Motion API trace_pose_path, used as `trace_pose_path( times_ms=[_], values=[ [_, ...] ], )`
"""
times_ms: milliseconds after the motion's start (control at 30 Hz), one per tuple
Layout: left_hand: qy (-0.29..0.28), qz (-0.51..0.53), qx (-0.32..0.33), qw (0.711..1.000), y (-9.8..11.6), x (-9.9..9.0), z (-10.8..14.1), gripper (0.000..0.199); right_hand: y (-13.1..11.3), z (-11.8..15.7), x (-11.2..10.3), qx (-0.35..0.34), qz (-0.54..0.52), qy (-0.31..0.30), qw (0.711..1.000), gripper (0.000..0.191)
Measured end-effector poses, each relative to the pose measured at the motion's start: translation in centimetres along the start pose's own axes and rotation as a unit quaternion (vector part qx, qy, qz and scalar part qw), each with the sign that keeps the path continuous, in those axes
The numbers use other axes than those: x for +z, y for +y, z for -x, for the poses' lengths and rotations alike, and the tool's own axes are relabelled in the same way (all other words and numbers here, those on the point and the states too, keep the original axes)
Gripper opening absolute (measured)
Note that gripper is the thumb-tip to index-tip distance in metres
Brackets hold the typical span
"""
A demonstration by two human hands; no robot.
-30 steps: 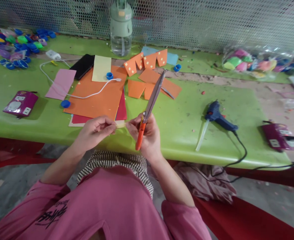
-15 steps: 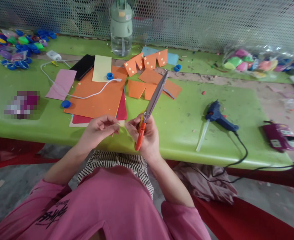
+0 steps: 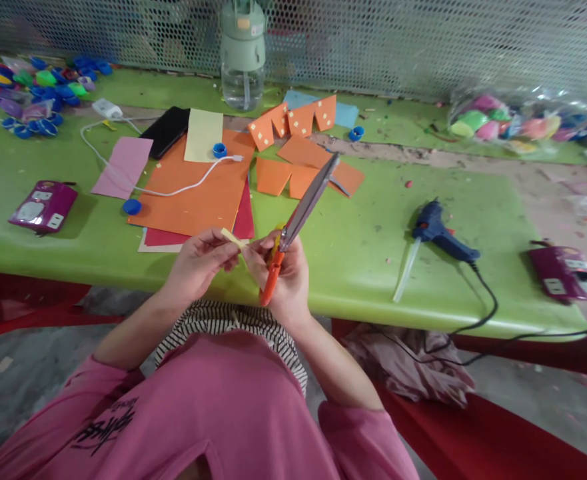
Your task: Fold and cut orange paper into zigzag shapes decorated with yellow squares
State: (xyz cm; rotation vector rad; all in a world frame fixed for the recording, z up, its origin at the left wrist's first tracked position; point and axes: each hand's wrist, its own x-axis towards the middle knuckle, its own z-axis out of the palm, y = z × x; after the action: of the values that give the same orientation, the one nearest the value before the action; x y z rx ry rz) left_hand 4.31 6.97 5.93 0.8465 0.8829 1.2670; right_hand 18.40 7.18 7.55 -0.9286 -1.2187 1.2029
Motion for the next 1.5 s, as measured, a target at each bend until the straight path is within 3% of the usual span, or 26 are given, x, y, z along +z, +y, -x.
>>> trace_pose_path(
  times_ms=[100,167,333,433,500,933,1500],
  values=[
    [0.008,0.015,0.006,1.000,0.5,0.0,0.0,0.025,-0.4,0.0,-0.8,0.006,0.072,-0.019,0.997,0.032],
    [0.012,0.011,0.010,1.000,1.0,-0.3,0.1,0.024,-1.0,-0.2,-1.9,0.017,0.179,-0.064,0.982,0.038],
    [0.026,-0.020,0.036,0.999,1.9,-1.0,0.1,0.022,-2.7,-0.9,-5.1,-0.010,0.453,-0.159,0.877,0.053],
    [0.035,-0.013,0.078,0.996,1.8,-1.2,0.0,0.017,-3.0,-0.8,-5.8,-0.036,0.522,-0.177,0.834,0.055],
    [0.035,-0.001,0.105,0.994,1.6,-1.3,-0.1,0.013,-2.9,-0.6,-5.8,-0.047,0.540,-0.186,0.819,0.054],
    [-0.007,-0.007,0.179,0.984,1.3,-1.7,0.4,0.011,-3.3,-0.5,-4.8,-0.067,0.543,-0.200,0.813,0.056],
    [-0.014,0.000,0.159,0.987,0.8,-1.6,0.5,0.012,-3.1,-0.1,-4.6,-0.062,0.543,-0.198,0.813,0.056]
  ],
)
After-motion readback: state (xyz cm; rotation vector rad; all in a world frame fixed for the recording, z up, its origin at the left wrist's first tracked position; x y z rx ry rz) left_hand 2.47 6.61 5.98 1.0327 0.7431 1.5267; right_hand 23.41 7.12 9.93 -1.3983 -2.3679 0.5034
